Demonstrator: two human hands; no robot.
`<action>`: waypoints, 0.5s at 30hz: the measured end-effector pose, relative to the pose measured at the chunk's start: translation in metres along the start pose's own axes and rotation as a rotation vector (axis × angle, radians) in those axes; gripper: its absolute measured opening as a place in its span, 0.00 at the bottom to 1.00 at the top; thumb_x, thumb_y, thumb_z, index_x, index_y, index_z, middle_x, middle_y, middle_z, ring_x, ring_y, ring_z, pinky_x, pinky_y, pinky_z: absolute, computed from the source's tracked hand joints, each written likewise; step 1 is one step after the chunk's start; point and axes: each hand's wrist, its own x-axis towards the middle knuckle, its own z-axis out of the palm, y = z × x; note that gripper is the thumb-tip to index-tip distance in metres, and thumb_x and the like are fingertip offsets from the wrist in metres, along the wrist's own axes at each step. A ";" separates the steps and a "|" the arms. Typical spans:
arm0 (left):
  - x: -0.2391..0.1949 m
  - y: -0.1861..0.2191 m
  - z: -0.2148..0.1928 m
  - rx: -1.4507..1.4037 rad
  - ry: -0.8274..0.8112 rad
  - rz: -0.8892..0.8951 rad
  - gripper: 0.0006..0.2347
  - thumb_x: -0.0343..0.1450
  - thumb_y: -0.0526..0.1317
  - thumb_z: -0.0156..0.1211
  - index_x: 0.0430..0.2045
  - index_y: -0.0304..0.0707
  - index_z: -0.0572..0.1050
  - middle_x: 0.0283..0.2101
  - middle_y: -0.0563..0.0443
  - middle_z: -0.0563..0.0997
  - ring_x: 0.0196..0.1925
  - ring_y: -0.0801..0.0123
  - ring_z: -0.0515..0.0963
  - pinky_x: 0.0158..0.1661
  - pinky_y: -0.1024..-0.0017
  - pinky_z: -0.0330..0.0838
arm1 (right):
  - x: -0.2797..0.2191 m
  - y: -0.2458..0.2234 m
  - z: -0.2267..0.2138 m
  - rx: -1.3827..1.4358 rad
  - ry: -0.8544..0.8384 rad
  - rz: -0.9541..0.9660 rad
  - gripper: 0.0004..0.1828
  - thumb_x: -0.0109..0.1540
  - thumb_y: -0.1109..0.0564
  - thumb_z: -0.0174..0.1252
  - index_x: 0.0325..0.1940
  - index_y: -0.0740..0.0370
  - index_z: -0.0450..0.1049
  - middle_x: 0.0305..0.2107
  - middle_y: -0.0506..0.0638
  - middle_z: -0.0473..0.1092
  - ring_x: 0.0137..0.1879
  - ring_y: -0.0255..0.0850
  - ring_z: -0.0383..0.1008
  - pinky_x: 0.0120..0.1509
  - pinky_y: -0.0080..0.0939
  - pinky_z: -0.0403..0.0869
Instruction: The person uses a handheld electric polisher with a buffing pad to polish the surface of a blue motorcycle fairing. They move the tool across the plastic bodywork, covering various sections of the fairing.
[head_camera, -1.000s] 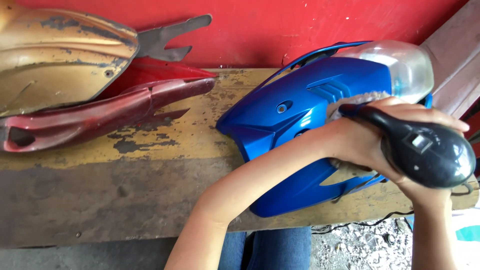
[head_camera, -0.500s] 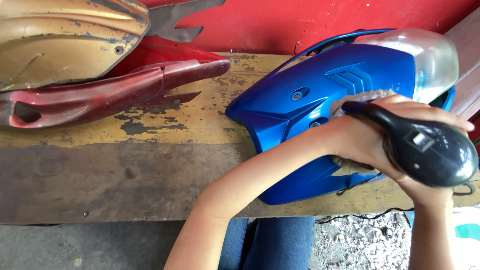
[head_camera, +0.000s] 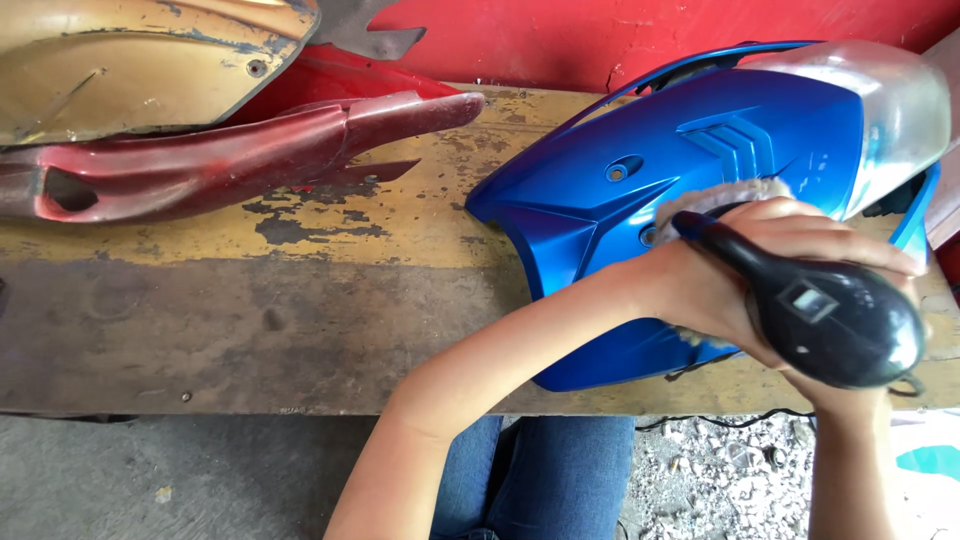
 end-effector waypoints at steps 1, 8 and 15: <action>-0.002 0.004 -0.001 0.066 0.037 0.022 0.38 0.61 0.55 0.81 0.63 0.59 0.63 0.63 0.65 0.74 0.63 0.76 0.73 0.68 0.68 0.64 | -0.001 -0.003 0.004 -0.014 0.002 -0.005 0.19 0.63 0.50 0.66 0.54 0.58 0.73 0.47 0.49 0.75 0.50 0.37 0.78 0.51 0.33 0.74; -0.023 0.044 -0.015 0.020 -0.030 -0.043 0.36 0.59 0.52 0.75 0.62 0.51 0.65 0.59 0.61 0.76 0.61 0.73 0.76 0.65 0.68 0.63 | 0.018 -0.029 0.040 -0.105 0.011 -0.032 0.13 0.65 0.51 0.66 0.50 0.58 0.76 0.44 0.48 0.77 0.48 0.36 0.79 0.49 0.32 0.75; -0.021 0.037 -0.020 0.021 0.007 -0.041 0.34 0.61 0.52 0.77 0.62 0.51 0.67 0.60 0.63 0.76 0.61 0.75 0.75 0.67 0.70 0.61 | 0.022 -0.024 0.045 -0.194 0.128 -0.192 0.15 0.65 0.51 0.67 0.52 0.60 0.76 0.44 0.50 0.76 0.47 0.39 0.79 0.48 0.35 0.76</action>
